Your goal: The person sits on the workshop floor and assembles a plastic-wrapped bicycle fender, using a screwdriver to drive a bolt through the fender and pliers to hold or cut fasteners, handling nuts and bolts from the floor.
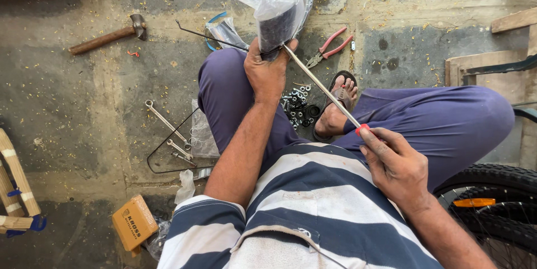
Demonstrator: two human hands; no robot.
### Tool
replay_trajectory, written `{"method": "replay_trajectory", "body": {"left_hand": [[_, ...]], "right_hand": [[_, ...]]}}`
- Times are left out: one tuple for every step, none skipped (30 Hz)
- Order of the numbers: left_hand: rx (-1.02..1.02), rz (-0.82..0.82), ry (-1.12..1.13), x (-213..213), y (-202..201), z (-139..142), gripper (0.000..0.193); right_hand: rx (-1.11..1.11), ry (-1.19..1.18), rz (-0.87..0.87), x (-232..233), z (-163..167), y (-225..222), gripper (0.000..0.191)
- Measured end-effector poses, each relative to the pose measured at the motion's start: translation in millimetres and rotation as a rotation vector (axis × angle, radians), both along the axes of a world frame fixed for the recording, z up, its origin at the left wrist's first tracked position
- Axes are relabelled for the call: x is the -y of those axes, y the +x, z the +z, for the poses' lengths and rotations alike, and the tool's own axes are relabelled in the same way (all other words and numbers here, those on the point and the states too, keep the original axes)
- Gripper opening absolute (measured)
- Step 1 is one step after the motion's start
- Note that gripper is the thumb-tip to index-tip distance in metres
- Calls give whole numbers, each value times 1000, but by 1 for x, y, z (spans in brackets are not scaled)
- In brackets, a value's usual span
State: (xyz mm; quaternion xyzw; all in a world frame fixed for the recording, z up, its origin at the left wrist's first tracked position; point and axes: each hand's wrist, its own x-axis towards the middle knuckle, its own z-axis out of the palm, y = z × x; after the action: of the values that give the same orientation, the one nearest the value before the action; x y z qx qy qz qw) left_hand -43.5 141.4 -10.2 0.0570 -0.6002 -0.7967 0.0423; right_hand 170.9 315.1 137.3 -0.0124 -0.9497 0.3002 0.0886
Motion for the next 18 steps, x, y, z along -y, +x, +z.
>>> {"method": "replay_trajectory", "body": {"left_hand": [[6,1,2,0,0,0,29],[14,3,3,0,0,1,30],[4,4,11,0,1,1,30],[-6,5,19,0,1,1,30],[-17,6,25,0,1,2,30],[-23,5,-12,1,3,2,28],[-29,4,-49,2,5,3,27],[-35,3,-83,3,6,4,26],[-35,13,-132,3,6,5,26],[-32,22,-185,5,7,6,26],[-38,29,-234,5,6,7,26],[-38,35,-162,3,4,8,26],[-28,41,-94,2,3,9,26],[-11,39,-23,1,4,10,26],[-12,40,-30,0,4,11,26],[-18,41,-37,-1,4,12,25],[-28,44,-43,-1,3,12,25],[-31,38,-68,-1,4,12,24]], "right_hand": [[-15,34,12,0,0,0,35],[-27,108,32,0,0,3,36],[-39,182,52,0,-1,4,37],[-53,255,73,0,-2,7,38],[-30,260,77,-1,-4,9,39],[-7,264,81,-2,-7,10,41],[16,267,85,-2,-10,11,43],[120,-53,10,-6,-13,9,43],[225,-368,-62,-8,-15,9,44],[331,-687,-137,-10,-17,7,45],[427,-1004,-214,-11,-18,7,46],[517,-1322,-280,-11,-18,7,47],[618,-1642,-350,-12,-18,7,48],[410,-1158,-240,-11,-17,9,45],[203,-674,-130,-10,-16,11,43],[-3,-187,-17,-9,-15,13,41],[-43,-13,38,-9,-15,14,43],[-79,159,93,-9,-15,13,45]]}}
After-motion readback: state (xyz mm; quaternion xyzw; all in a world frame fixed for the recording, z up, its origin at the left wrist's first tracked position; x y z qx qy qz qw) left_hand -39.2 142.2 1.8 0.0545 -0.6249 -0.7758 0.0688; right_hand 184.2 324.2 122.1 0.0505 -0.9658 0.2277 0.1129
